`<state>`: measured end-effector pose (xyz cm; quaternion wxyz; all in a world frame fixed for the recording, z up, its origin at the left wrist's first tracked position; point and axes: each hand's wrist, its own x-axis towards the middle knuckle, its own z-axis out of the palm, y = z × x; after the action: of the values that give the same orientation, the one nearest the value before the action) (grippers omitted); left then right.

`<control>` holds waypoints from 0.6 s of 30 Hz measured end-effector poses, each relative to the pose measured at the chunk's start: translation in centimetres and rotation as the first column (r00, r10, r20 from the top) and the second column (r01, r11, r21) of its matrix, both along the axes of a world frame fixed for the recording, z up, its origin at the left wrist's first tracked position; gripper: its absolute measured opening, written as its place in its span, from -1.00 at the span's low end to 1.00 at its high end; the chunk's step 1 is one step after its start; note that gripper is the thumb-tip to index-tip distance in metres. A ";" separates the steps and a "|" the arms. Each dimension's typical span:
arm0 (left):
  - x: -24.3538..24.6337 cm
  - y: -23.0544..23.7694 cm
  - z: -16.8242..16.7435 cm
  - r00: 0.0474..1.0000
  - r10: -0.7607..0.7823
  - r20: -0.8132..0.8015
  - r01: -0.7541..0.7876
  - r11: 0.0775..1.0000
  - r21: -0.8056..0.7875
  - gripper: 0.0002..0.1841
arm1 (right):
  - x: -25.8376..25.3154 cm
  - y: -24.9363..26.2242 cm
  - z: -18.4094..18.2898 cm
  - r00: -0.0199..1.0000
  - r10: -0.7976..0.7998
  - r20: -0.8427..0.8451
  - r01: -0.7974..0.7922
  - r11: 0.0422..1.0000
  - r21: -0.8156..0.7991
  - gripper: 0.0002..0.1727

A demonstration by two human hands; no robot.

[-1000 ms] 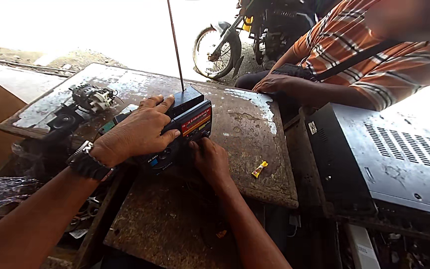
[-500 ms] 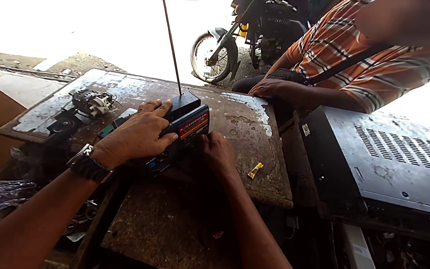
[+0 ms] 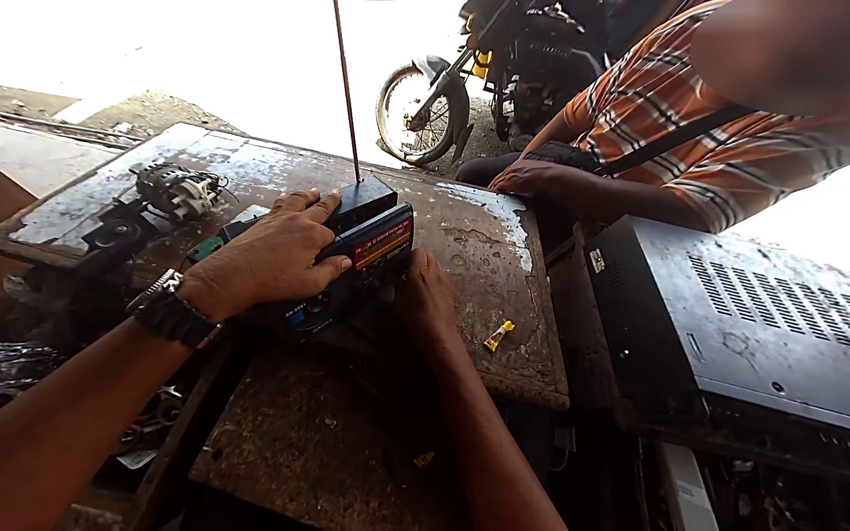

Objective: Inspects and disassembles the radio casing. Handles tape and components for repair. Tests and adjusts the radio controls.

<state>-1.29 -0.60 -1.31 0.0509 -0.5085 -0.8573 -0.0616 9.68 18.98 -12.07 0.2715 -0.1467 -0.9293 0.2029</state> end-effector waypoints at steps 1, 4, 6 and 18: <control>0.0 0.0 0.0 1.000 0.000 -0.001 0.000 1.000 -0.002 -0.40 | 0.0 0.0 0.0 1.000 0.003 -0.003 -0.003 1.000 0.006 -0.69; -0.1 0.0 0.1 1.000 -0.002 -0.006 0.002 1.000 -0.015 -0.39 | 0.1 0.0 0.1 1.000 0.017 0.000 -0.017 1.000 0.014 -0.70; 0.0 0.0 0.1 1.000 -0.005 -0.004 0.005 1.000 -0.022 -0.38 | 0.1 0.2 0.0 1.000 0.031 -0.004 -0.031 0.999 0.026 -0.71; 0.2 0.0 0.3 1.000 0.006 0.000 -0.006 1.000 -0.016 -0.40 | 0.1 0.8 0.2 0.989 0.024 0.146 -0.017 0.999 -0.049 -0.57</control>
<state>-1.10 -0.56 -1.02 0.0471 -0.5064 -0.8593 -0.0545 9.79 19.77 -11.87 0.1969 -0.1579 -0.9431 0.2163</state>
